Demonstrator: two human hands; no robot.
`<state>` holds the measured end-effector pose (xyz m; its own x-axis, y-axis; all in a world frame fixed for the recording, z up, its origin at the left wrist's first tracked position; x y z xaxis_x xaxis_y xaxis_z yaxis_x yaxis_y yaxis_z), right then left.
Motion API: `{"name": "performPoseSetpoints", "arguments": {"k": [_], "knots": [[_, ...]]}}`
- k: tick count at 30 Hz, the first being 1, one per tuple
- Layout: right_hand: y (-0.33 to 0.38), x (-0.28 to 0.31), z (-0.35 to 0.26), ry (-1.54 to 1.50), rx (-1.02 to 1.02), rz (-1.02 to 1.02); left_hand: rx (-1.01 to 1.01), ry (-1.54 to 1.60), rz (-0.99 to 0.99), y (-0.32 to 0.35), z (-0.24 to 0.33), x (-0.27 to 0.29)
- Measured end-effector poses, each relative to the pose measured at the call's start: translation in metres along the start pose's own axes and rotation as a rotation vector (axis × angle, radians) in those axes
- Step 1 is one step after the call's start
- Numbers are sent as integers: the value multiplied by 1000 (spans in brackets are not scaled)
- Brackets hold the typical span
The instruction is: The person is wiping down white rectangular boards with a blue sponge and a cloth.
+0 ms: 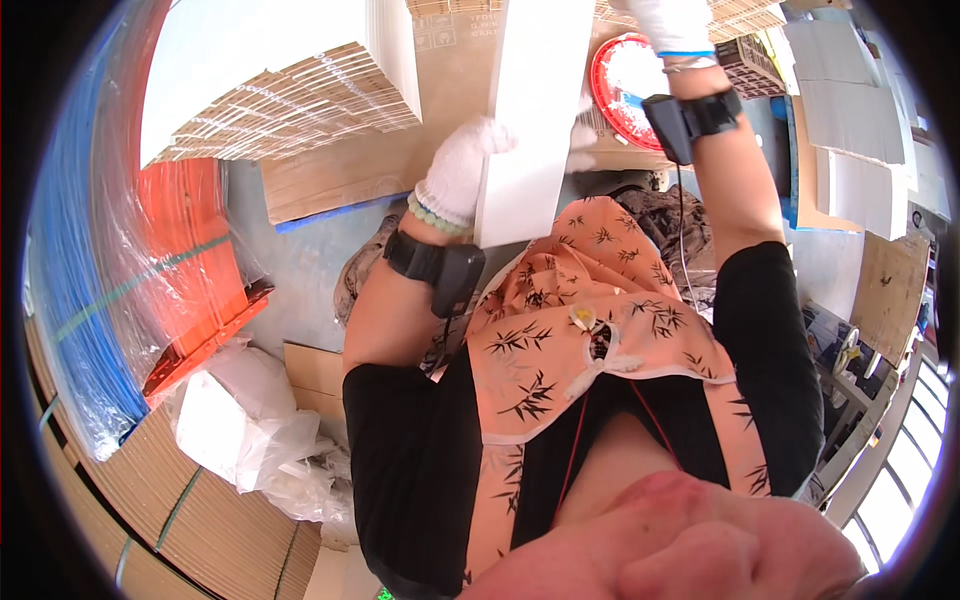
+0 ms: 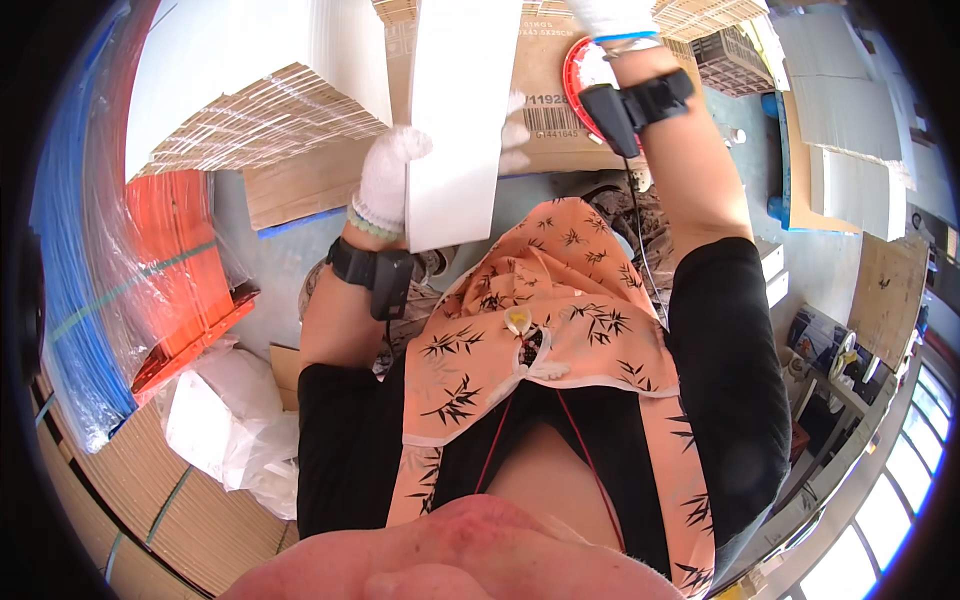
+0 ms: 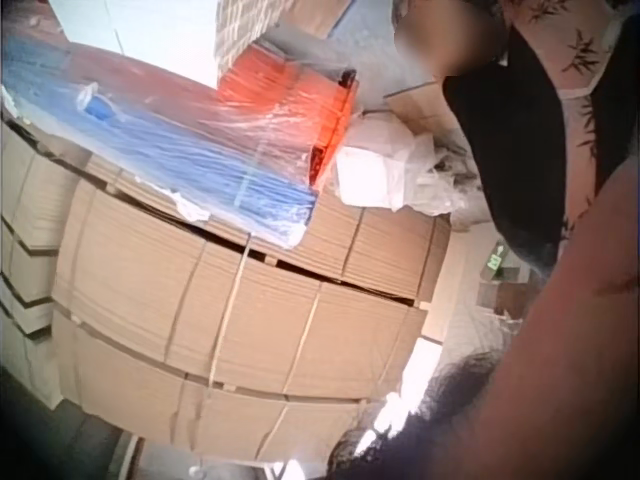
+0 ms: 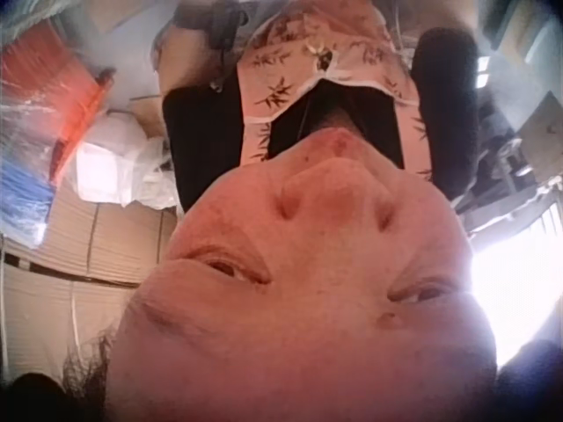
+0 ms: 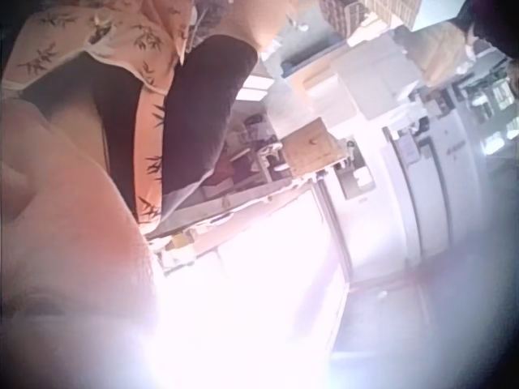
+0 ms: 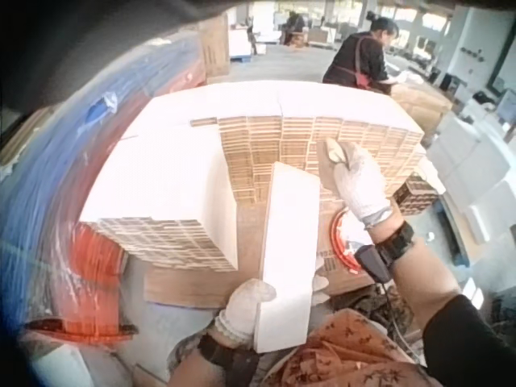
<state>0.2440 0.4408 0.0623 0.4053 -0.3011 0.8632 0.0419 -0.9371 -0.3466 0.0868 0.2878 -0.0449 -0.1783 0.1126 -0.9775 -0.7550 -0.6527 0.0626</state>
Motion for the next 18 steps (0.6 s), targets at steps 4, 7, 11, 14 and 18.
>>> {"name": "performPoseSetpoints", "arguments": {"k": [4, 7, 11, 14, 18], "knots": [[35, 30, -29, -1073, -126, 307, -175, 72, 39, -10, 32, 0], [67, 3, -139, -285, 319, -117, -348, 55, -47, -13, 52, 13], [128, -32, -148, -36, 605, -136, -302, 164, -148, -12, 55, 3], [175, -36, -172, -128, 763, -251, -286, 57, 82, -4, 58, 20], [239, -81, -146, -150, 819, -709, -459, -47, 90, 3, 70, -3]]}}
Point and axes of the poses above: each hand's wrist, its own y-axis away from the middle knuckle, its own x-axis out of the back of the hand, z = x × y, the point moved 10 cm from there along -y, towards the middle knuckle, and after that the axes turned 10 degrees about y, right-handed, at the moved point
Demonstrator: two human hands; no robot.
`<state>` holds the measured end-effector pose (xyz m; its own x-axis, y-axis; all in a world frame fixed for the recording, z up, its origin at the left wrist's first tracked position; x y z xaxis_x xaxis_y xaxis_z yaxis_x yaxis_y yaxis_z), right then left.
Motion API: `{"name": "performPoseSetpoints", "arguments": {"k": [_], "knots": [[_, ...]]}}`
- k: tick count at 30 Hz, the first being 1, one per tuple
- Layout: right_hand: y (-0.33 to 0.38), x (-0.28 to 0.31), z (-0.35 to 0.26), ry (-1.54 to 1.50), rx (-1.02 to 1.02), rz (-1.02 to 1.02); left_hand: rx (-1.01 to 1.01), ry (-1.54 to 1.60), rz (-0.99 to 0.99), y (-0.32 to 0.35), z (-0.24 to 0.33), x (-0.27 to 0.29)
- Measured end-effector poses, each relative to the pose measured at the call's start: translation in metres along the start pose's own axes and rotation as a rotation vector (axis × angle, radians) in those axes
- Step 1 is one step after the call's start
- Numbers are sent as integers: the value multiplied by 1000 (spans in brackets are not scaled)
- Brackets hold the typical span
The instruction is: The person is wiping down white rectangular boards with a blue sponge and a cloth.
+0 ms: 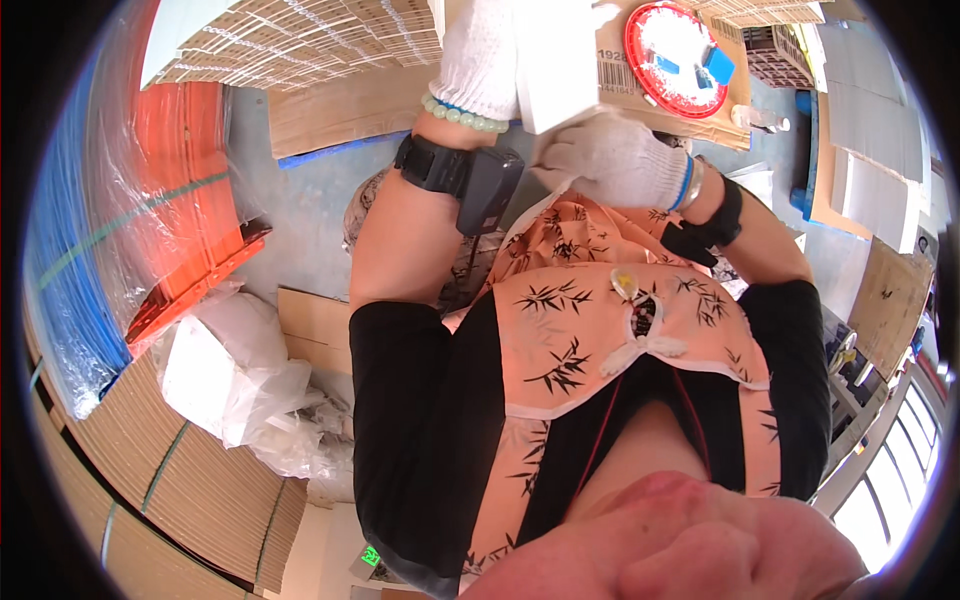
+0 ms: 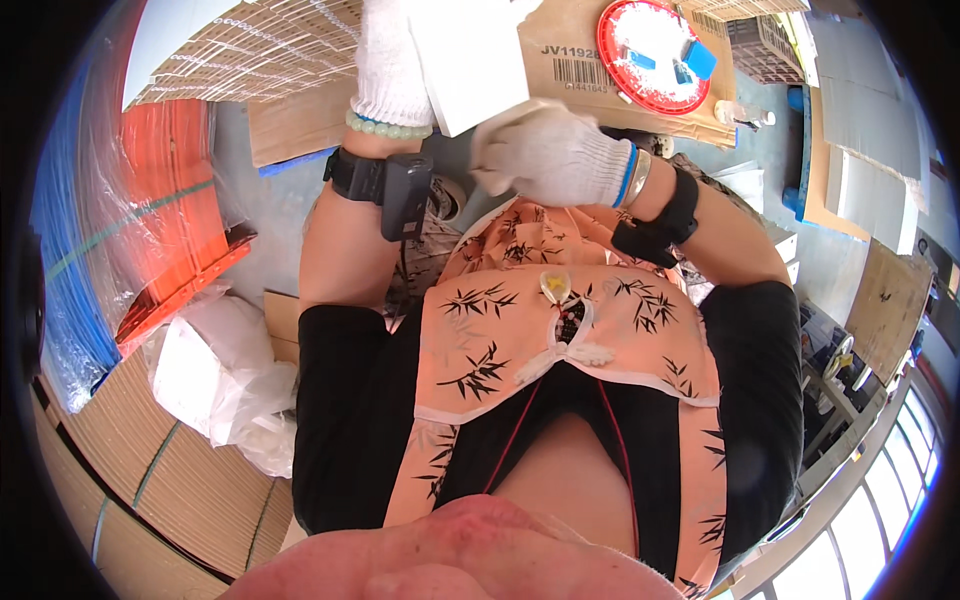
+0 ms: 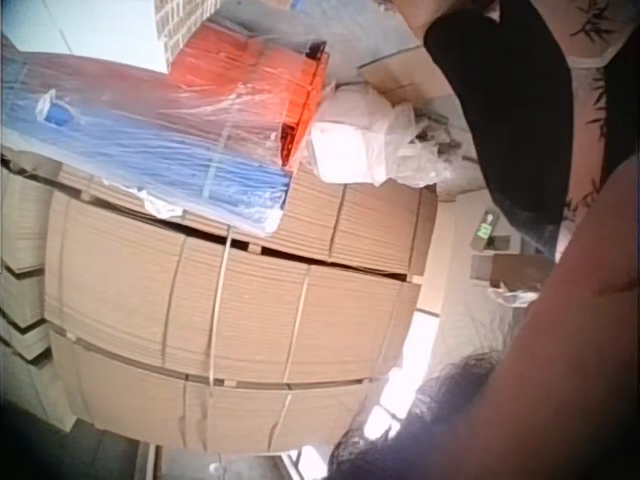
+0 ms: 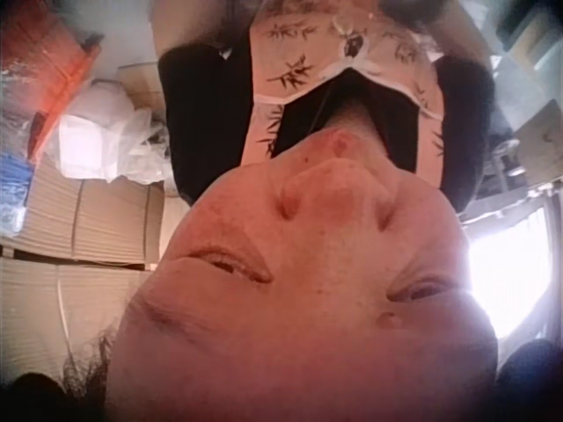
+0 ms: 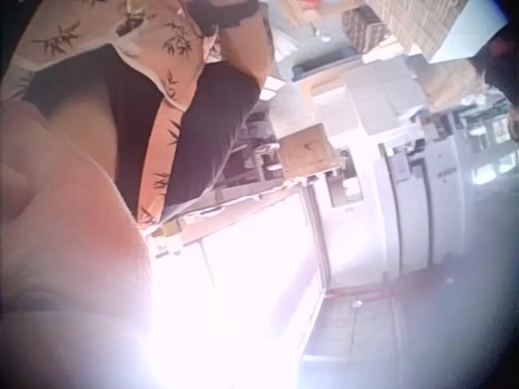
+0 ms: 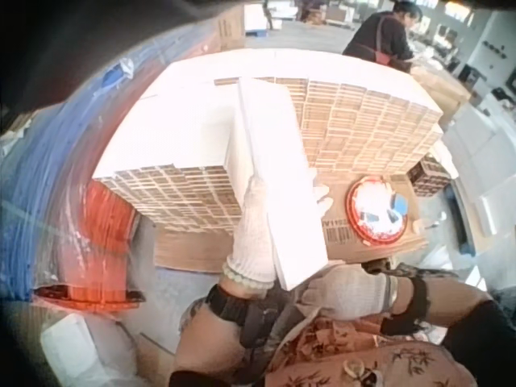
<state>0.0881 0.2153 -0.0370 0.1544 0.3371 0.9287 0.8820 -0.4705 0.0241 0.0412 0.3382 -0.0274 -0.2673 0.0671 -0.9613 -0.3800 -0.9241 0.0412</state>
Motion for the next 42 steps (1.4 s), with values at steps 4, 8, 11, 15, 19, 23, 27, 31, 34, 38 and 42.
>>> {"name": "performPoseSetpoints", "arguments": {"k": [4, 8, 11, 15, 19, 23, 27, 31, 34, 38, 42], "knots": [[54, -44, 58, -97, -471, -315, 44, 175, -47, -1, -7, -5], [79, 8, 91, -318, -670, 32, 79, 333, 69, 2, -5, -8], [96, 61, 108, -305, -909, 286, 4, 191, 49, -2, 5, 0], [99, 86, 98, -411, -795, 604, 8, 289, -25, -7, 4, -3], [46, 99, 33, 138, -278, 645, 77, 298, -270, 2, -6, -24], [45, 116, 74, 396, -572, 586, 46, 73, -32, 11, -11, -23], [78, 163, 98, 349, -815, 756, 123, 196, -164, 19, -30, -21], [67, 138, 62, 301, -278, 717, 311, -288, -216, 26, -51, 11], [59, 142, 48, 363, -87, 703, 345, -775, -285, 34, -67, 1], [32, 210, 36, 508, -87, 720, 147, -887, -415, 46, -73, -22], [17, 247, 64, -172, -255, 802, 414, -853, -279, 47, -80, -15]]}}
Point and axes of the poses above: each hand's wrist, its own y-axis away from the middle knuckle, its own x-axis out of the back of the hand, z = x × y, the point moved 10 cm from there along -y, towards the middle knuckle, and after that the axes turned 10 degrees about y, right-handed, at the moved point
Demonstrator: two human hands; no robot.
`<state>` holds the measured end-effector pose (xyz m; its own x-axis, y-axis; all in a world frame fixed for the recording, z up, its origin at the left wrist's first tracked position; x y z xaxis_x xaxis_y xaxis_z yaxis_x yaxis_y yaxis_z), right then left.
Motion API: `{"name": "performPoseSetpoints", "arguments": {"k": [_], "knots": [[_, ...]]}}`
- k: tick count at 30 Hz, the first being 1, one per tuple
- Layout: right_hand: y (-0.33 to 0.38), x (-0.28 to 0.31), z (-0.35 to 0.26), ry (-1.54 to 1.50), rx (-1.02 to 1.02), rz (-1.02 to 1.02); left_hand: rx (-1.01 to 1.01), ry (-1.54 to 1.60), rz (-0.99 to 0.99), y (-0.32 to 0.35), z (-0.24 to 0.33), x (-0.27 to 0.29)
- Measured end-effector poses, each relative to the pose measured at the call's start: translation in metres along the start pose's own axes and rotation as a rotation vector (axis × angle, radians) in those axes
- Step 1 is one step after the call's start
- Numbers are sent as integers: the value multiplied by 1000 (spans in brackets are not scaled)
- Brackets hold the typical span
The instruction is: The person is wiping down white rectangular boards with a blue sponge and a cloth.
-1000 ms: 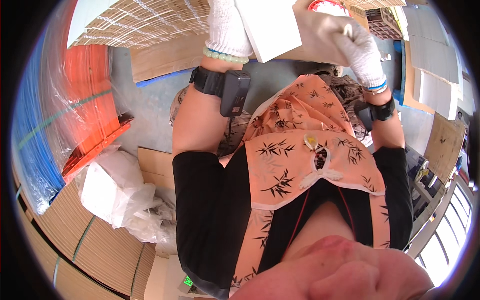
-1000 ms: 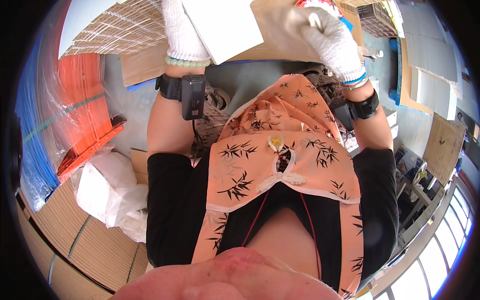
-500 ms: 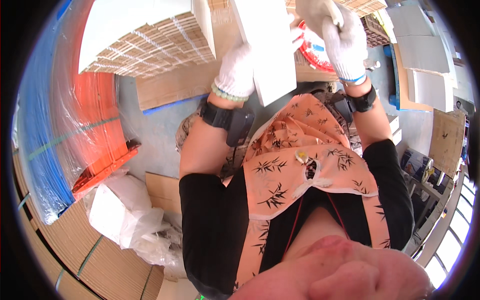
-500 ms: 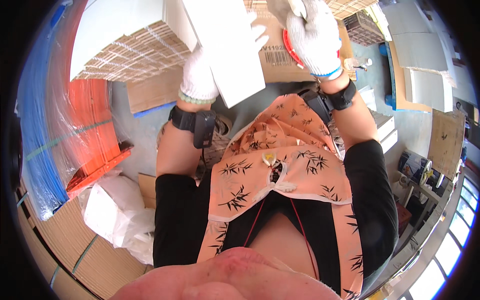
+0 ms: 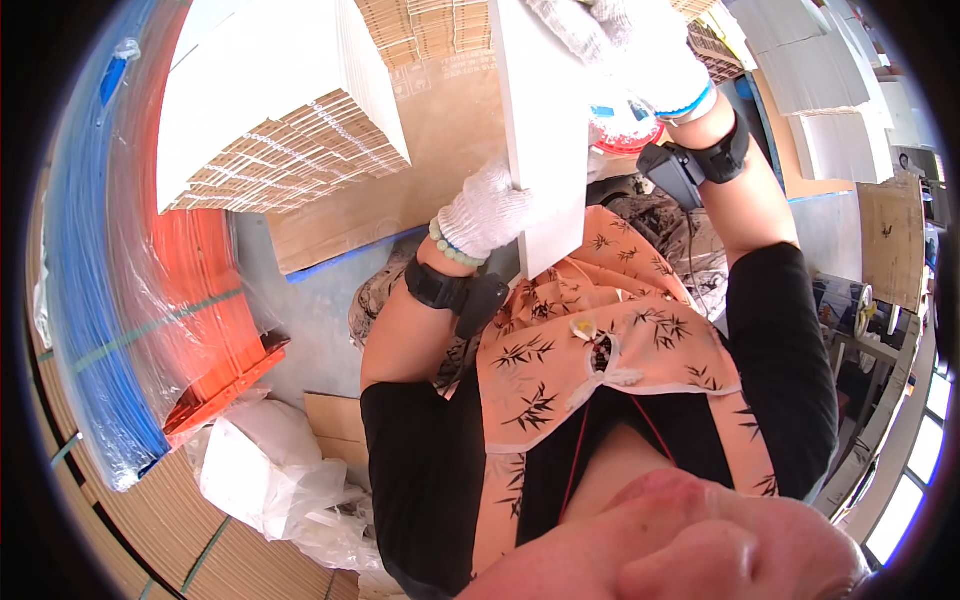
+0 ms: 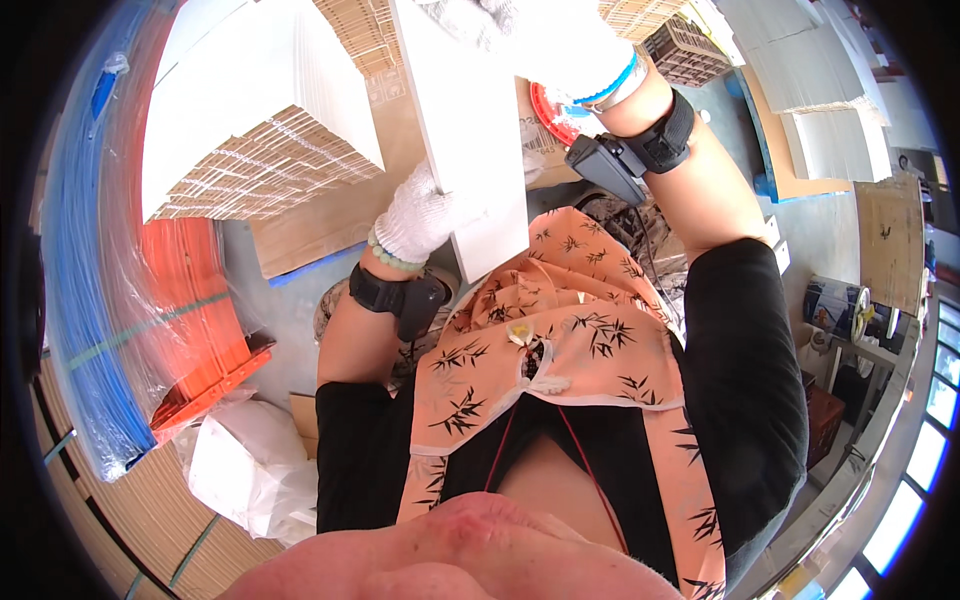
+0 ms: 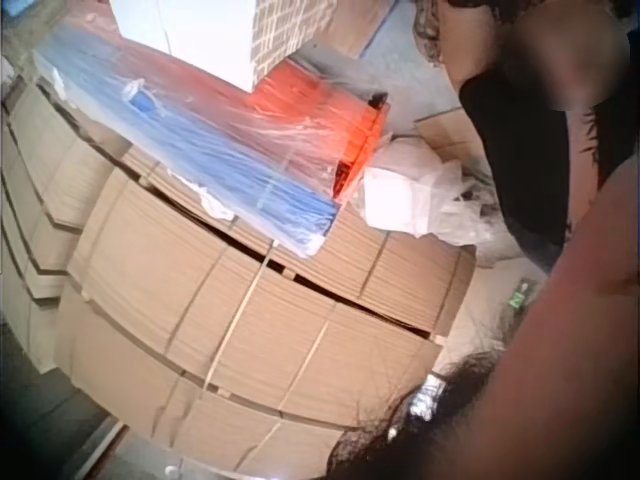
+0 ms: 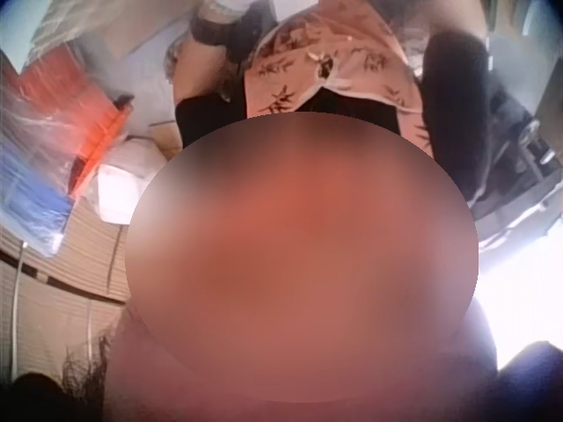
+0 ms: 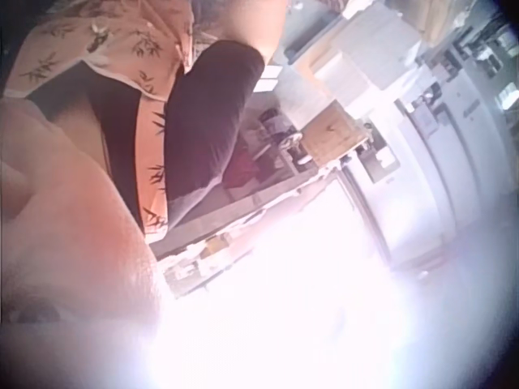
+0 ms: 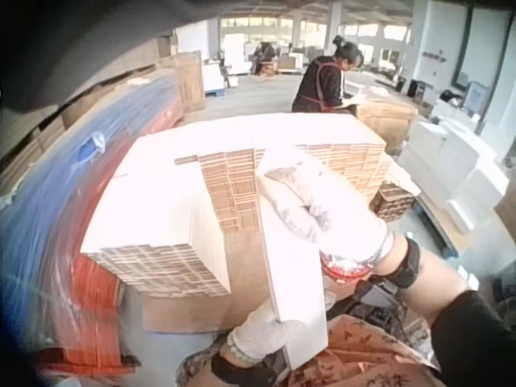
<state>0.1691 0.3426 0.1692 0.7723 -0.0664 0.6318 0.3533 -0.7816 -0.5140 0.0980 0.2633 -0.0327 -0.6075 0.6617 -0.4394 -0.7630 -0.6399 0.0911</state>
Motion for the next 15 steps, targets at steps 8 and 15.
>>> {"name": "performPoseSetpoints", "arguments": {"k": [8, 15], "knots": [[86, -62, 38, -23, 103, -287, -84, 86, 101, 1, -2, 23], [48, -20, 25, 180, 26, 89, -195, -77, 211, 15, 26, 15]]}}
Point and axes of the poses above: each hand's wrist, its own y-axis away from the middle knuckle, its own x-axis out of the back of the hand, z = x × y, the point moved 10 cm from there along -y, towards the middle knuckle, and after that the axes turned 10 degrees about y, right-handed, at the moved point
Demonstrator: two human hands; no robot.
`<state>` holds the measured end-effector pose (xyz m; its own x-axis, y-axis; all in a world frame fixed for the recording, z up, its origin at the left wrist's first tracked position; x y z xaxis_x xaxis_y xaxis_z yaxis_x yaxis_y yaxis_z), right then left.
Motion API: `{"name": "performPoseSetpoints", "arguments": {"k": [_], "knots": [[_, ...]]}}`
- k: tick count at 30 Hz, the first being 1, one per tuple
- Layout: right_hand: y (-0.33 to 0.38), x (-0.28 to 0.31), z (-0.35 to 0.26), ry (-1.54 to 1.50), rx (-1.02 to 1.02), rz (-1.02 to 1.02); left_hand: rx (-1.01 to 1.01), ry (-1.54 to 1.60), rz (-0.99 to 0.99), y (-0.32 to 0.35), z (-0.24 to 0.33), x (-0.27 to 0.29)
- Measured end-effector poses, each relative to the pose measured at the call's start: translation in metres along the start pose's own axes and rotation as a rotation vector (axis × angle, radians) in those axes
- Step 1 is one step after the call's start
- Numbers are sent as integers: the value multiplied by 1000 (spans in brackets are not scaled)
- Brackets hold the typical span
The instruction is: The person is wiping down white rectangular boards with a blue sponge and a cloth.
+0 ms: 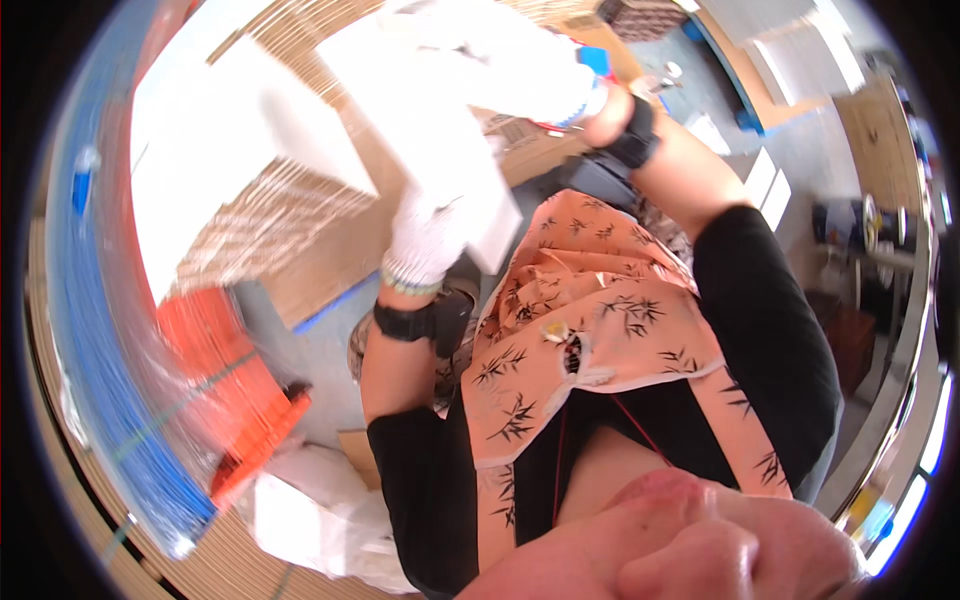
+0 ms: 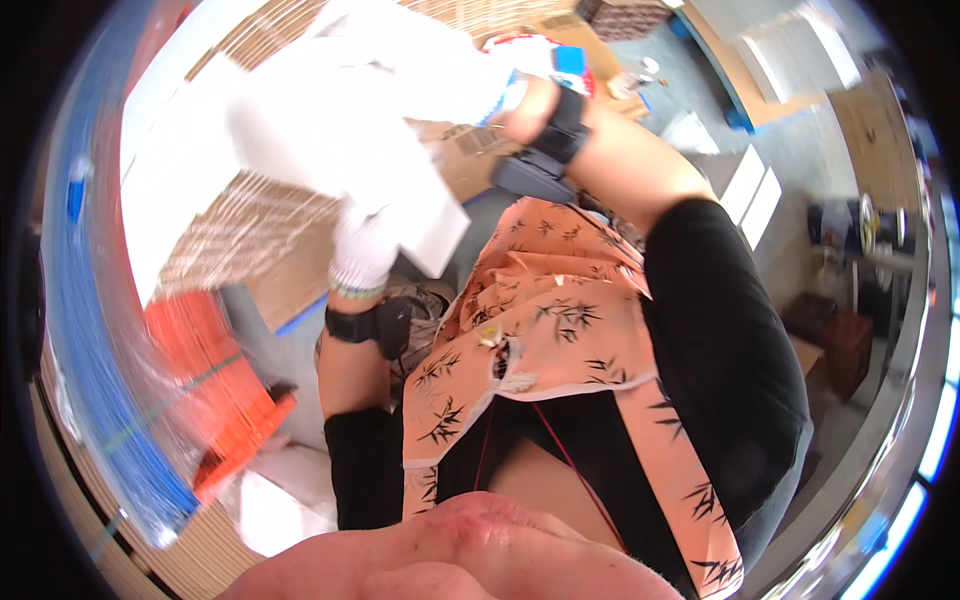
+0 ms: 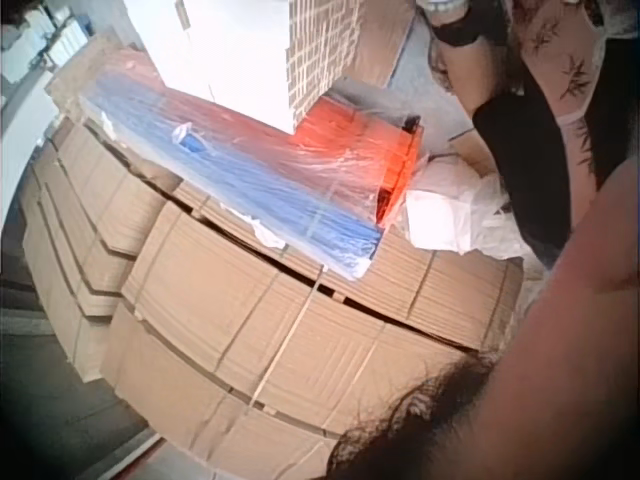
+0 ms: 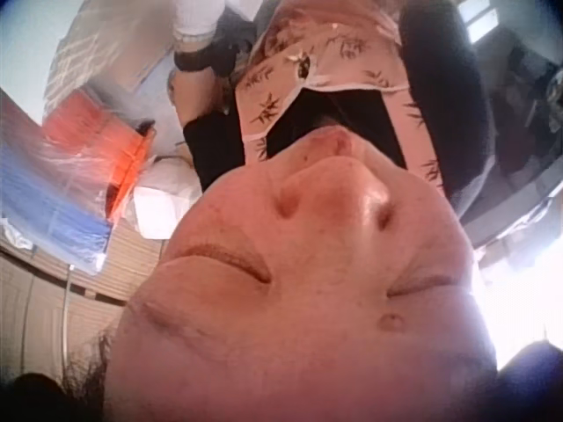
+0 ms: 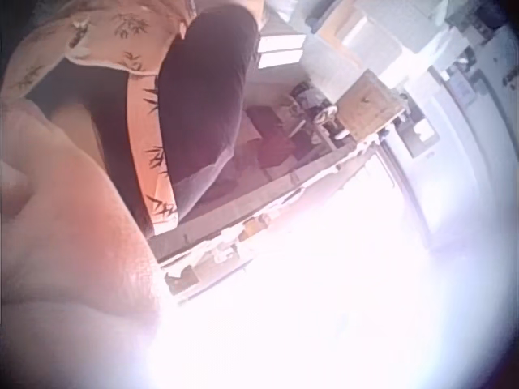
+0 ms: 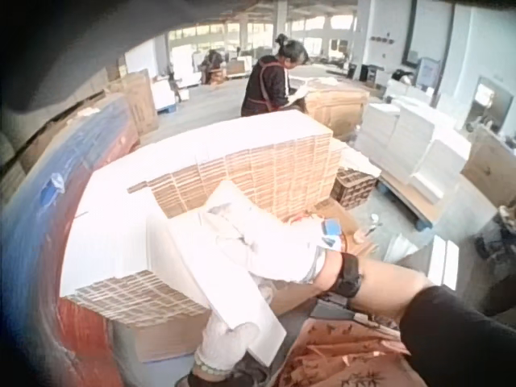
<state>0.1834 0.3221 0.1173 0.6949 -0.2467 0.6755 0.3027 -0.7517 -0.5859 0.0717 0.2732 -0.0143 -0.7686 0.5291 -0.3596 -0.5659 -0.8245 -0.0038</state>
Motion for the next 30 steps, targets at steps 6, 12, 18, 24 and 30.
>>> {"name": "performPoseSetpoints", "arguments": {"k": [6, 12, 18, 24, 30], "knots": [[67, -57, -29, 90, 25, 1, 69, 1027, -263, -17, -28, 52], [95, -74, -23, -69, -15, 125, -87, 481, 286, -24, -14, 23], [75, -40, 23, -44, -244, 303, 6, -238, 203, -27, -42, 54], [100, -84, -12, 74, -286, 100, 89, 576, 216, -38, -36, 9], [51, -7, 49, -41, -431, 483, -274, -760, 249, -23, -28, 44]]}}
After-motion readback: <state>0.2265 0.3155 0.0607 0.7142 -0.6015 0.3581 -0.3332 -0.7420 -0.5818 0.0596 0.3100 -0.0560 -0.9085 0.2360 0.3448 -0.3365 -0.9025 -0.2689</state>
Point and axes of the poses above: each hand's wrist, its own y-axis away from the middle knuckle, its own x-axis out of the back of the hand, z = x × y, the point moved 10 cm from there along -y, towards the middle knuckle, and after that the axes turned 10 degrees about y, right-handed, at the moved point
